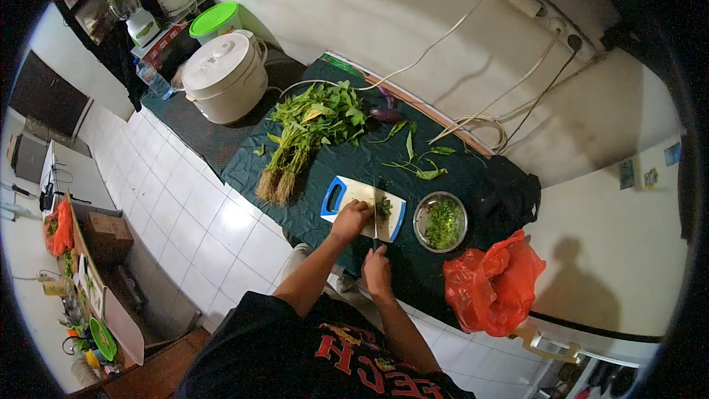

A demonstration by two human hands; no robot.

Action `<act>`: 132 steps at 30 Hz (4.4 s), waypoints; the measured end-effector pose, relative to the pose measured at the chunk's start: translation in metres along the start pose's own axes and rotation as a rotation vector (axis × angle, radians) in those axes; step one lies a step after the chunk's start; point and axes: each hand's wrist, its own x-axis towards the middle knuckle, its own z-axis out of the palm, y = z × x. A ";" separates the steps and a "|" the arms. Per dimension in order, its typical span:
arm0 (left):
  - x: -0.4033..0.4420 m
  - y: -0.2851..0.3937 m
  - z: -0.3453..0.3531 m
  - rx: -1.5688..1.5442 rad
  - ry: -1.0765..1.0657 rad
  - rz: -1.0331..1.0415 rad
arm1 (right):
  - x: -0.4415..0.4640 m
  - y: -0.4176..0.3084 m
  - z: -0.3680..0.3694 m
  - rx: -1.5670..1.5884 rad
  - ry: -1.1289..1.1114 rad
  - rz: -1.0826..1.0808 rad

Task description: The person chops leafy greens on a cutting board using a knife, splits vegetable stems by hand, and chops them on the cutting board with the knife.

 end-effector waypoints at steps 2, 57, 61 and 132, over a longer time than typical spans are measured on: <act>0.001 0.005 -0.004 0.065 0.006 -0.049 | 0.009 -0.008 -0.014 0.072 0.002 -0.095; 0.002 -0.002 0.001 -0.053 -0.054 -0.486 | 0.029 -0.029 -0.031 0.032 -0.032 -0.053; 0.001 -0.001 -0.001 -0.098 -0.070 -0.470 | 0.006 -0.011 -0.008 -0.002 -0.017 -0.062; -0.024 0.000 -0.014 0.220 0.041 -0.171 | 0.018 -0.029 -0.023 -0.007 -0.073 -0.062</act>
